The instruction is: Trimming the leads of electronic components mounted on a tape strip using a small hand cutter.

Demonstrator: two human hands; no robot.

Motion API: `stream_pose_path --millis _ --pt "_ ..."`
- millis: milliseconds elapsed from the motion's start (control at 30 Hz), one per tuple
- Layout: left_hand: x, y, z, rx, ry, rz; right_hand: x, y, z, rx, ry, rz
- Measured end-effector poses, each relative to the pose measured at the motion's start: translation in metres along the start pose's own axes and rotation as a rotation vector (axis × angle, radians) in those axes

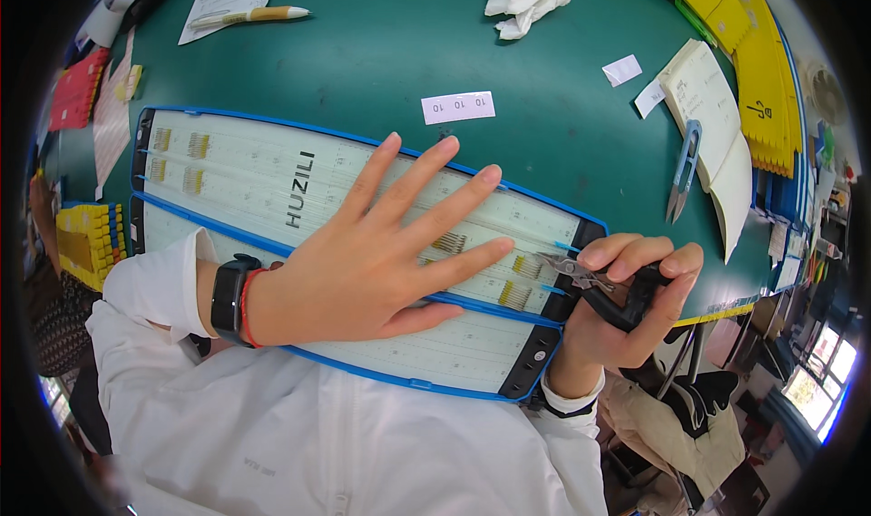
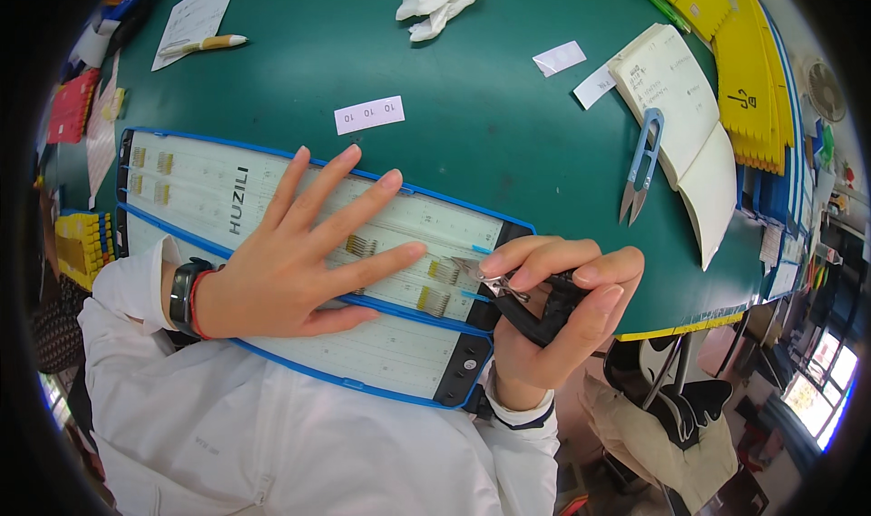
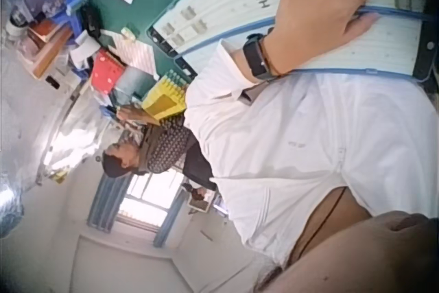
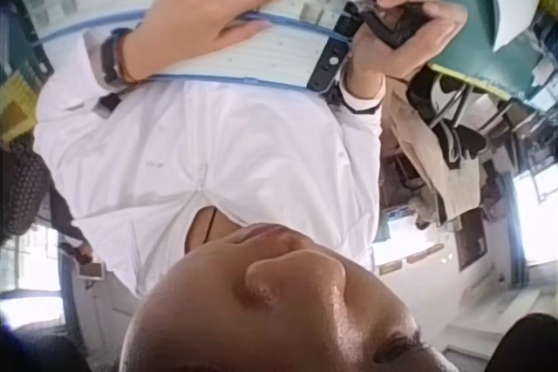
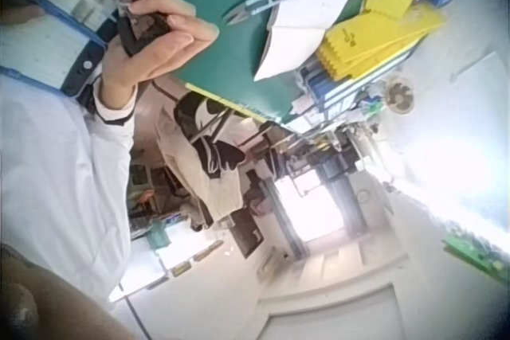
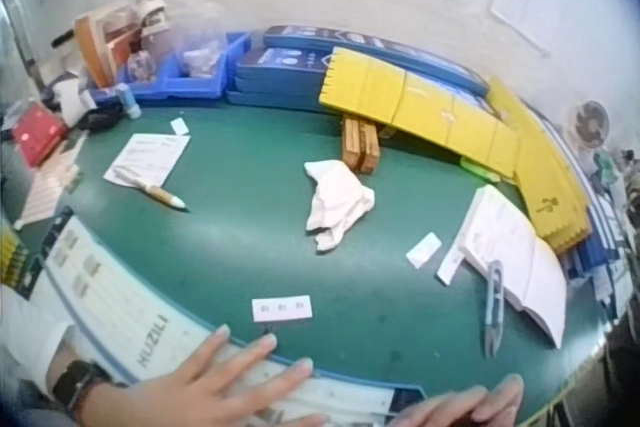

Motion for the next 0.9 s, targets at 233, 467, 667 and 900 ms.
stream_pose_path --millis 233,467,667,900 --pt "0.000 0.000 0.000 -0.013 0.001 -0.009 0.001 -0.002 0.000 0.024 -0.005 0.009" --pt "0.001 0.000 0.000 -0.009 0.009 -0.021 -0.002 0.007 0.000 0.068 0.021 0.174" --pt "0.001 0.001 0.000 -0.009 0.014 -0.035 -0.001 0.004 -0.002 0.018 0.032 0.083" --pt "0.000 0.000 0.000 0.000 0.019 -0.039 -0.003 0.006 -0.002 0.034 0.002 0.144"
Point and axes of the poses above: each hand's wrist, its own x-axis towards the middle knuckle, its own y-axis out of the back of the hand, z = x × y, the point moved 3 cm from there along x, towards the middle knuckle, and after that the axes turned 3 degrees about -x, right-handed, at the moved point
